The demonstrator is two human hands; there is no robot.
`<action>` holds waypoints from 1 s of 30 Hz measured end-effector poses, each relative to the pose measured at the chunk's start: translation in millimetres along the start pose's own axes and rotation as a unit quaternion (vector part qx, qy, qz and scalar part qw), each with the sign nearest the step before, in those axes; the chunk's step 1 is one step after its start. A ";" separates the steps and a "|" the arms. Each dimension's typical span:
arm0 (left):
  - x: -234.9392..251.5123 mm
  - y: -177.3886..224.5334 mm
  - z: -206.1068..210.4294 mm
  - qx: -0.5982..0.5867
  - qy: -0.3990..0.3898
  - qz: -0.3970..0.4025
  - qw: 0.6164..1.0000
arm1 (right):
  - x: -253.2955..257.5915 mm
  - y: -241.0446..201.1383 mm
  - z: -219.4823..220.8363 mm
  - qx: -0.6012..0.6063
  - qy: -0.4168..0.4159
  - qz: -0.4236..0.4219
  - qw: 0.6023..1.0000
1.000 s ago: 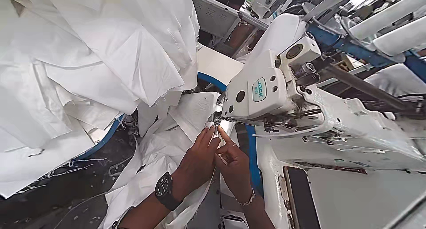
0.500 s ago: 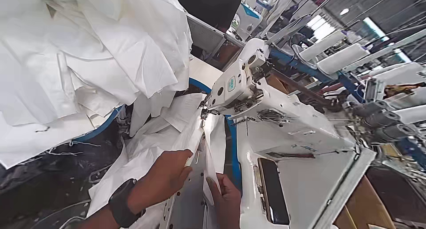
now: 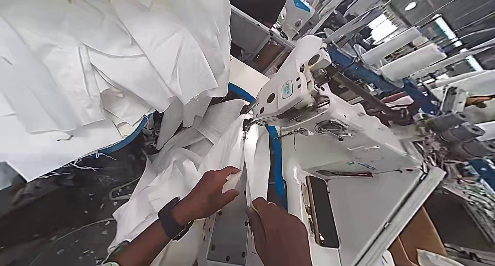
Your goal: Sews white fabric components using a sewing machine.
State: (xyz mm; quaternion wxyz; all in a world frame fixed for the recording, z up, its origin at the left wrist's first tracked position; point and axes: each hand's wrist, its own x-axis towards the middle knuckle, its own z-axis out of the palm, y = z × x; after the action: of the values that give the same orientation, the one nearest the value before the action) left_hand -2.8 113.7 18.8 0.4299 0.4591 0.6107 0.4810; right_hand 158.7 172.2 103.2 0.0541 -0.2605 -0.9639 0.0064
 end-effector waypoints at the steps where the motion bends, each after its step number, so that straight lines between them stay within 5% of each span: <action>1: 4.4 4.0 -1.8 0.010 -0.014 0.003 1.000 | 5.6 -5.9 -3.3 -0.035 0.005 -0.017 0.999; 5: -1.8 12.9 -8.8 0.055 -0.039 -0.005 0.998 | 15.3 -15.5 -2.3 -0.015 -0.171 0.062 0.983; 11: -8.3 -2.5 19.5 0.043 0.116 0.072 0.990 | 36.6 -24.9 3.2 -0.161 -0.082 -0.006 0.984; 16: 17.0 -3.0 -1.4 0.013 0.040 0.063 0.997 | 55.9 -13.7 14.3 -0.177 -0.031 0.001 0.984; 22: 0.1 11.7 -12.1 0.082 -0.008 -0.007 0.997 | 58.7 37.3 2.7 0.013 -0.281 0.101 0.954; 27: -57.7 -28.0 -7.5 0.132 0.105 0.043 0.985 | 55.6 118.8 95.5 0.326 -0.485 -0.025 0.811; 28: -54.4 -28.6 -2.8 0.131 0.130 0.074 0.980 | 62.8 125.6 99.8 0.321 -0.512 -0.050 0.795; 30: -47.3 -23.0 9.9 0.133 0.154 0.138 0.969 | 77.7 114.6 66.6 0.160 -0.535 -0.063 0.827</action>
State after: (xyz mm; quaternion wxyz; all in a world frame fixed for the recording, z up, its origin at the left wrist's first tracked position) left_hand 13.2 66.8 -1.5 0.1953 0.5119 0.6591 0.5152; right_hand 142.3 311.4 40.3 -0.4284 -0.1424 -0.8419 0.2957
